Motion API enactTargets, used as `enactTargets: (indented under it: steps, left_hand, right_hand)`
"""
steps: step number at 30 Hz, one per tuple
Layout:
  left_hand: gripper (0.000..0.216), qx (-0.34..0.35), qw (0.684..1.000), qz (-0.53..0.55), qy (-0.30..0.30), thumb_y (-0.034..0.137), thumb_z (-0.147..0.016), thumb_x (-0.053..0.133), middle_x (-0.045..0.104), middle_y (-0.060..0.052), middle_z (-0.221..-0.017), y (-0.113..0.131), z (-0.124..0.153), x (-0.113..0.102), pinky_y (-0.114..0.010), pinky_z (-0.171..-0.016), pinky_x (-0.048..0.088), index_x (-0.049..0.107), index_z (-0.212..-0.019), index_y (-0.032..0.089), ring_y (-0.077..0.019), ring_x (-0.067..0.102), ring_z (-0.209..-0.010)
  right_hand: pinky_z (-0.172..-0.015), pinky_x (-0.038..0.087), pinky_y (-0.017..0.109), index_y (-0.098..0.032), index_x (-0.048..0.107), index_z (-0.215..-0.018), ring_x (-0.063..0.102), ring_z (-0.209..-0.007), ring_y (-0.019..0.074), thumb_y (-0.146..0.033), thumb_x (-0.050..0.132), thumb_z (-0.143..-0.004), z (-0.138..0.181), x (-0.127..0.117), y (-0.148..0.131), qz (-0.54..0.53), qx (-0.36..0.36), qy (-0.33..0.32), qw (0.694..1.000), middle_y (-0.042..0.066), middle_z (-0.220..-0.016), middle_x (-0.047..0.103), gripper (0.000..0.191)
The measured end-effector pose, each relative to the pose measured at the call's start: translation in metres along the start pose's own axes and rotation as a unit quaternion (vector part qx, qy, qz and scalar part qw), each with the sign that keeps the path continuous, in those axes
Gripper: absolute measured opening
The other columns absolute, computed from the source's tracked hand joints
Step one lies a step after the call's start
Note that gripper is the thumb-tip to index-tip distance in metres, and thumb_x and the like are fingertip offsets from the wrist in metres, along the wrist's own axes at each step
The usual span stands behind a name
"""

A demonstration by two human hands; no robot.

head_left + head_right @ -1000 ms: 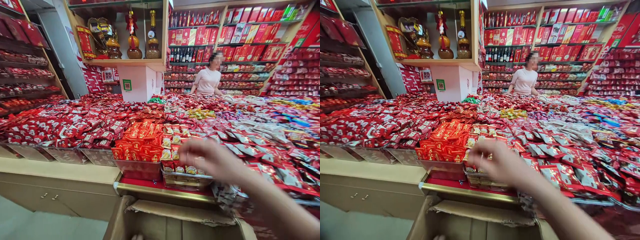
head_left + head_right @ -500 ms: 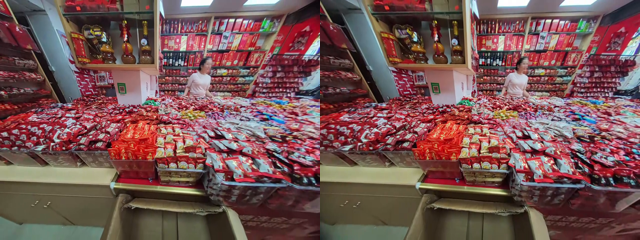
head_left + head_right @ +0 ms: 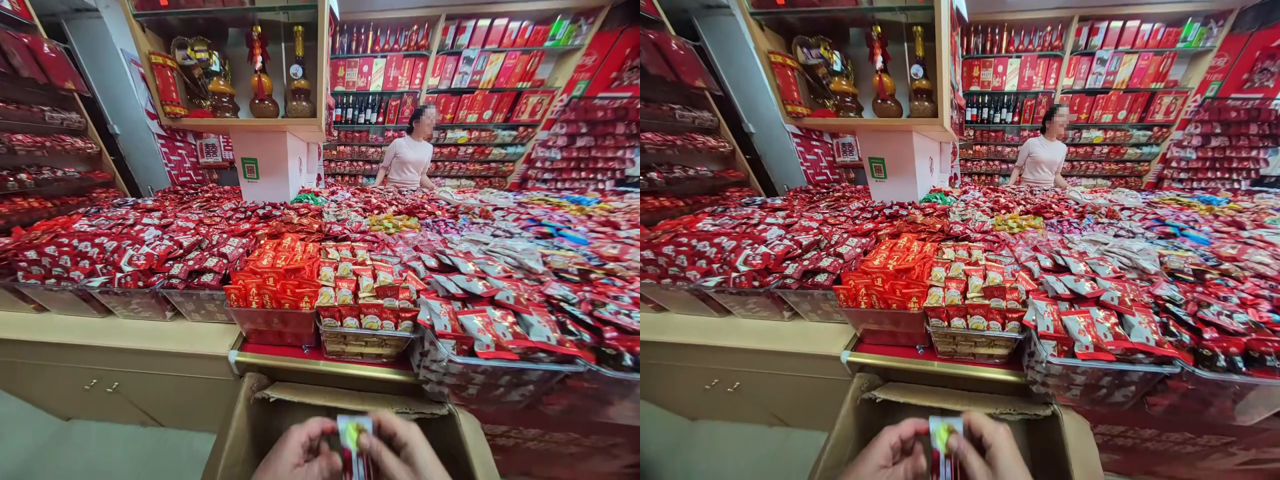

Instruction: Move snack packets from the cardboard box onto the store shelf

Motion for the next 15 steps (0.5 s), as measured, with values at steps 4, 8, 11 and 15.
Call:
enactTargets:
  steps: [4, 8, 11, 15]
  left_hand:
    - [0.039, 0.046, 0.996, 0.038, 0.069, 0.046, -0.073, 0.052, 0.057, 0.000, -0.071, 0.055, -0.017, 0.008, -0.015, -0.034, 0.032, 0.054, -0.095, 0.014, -0.0021, 0.044, -0.036]
    - [0.028, 0.085, 0.985, 0.096, 0.117, 0.039, -0.074, 0.055, 0.058, 0.002, -0.066, 0.080, -0.027, 0.003, -0.014, -0.035, 0.037, 0.052, -0.087, 0.014, -0.0031, 0.050, -0.037]
    - [0.032, 0.057, 0.985, 0.134, 0.090, 0.041, -0.074, 0.054, 0.057, 0.003, -0.061, 0.078, -0.032, 0.005, -0.013, -0.032, 0.035, 0.050, -0.091, 0.015, -0.0044, 0.051, -0.035]
    - [0.034, 0.051, 0.991, 0.093, 0.087, 0.044, -0.075, 0.051, 0.058, 0.002, -0.060, 0.074, -0.036, 0.000, -0.012, -0.033, 0.035, 0.051, -0.091, 0.014, -0.0048, 0.052, -0.037]
  right_hand:
    - [-0.066, 0.044, 0.026, -0.020, 0.056, -0.087, 0.055, -0.071, 0.0146, -0.038, 0.058, -0.073, -0.011, -0.020, -0.050, -0.154, -0.068, 0.050, 0.984, 0.002, -0.077, 0.061, 0.023]
    - [-0.062, 0.047, 0.027, -0.021, 0.052, -0.097, 0.056, -0.075, 0.0155, -0.034, 0.067, -0.066, -0.018, -0.023, -0.055, -0.266, -0.039, 0.056, 0.962, 0.004, -0.084, 0.061, 0.037]
    - [-0.056, 0.045, 0.023, -0.018, 0.054, -0.090, 0.054, -0.068, 0.0122, -0.033, 0.068, -0.065, -0.019, -0.025, -0.045, -0.287, -0.015, 0.066, 0.955, 0.003, -0.079, 0.061, 0.032]
    - [-0.052, 0.041, 0.019, -0.018, 0.057, -0.086, 0.050, -0.063, 0.0088, -0.031, 0.069, -0.065, -0.021, -0.028, -0.041, -0.267, -0.015, 0.063, 0.961, 0.001, -0.076, 0.060, 0.028]
Point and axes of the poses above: each hand's wrist, its own z-axis away from the middle knuckle, its own x-axis out of the palm, y = z × x, the point moved 8 cm from there along -z, towards the middle knuckle
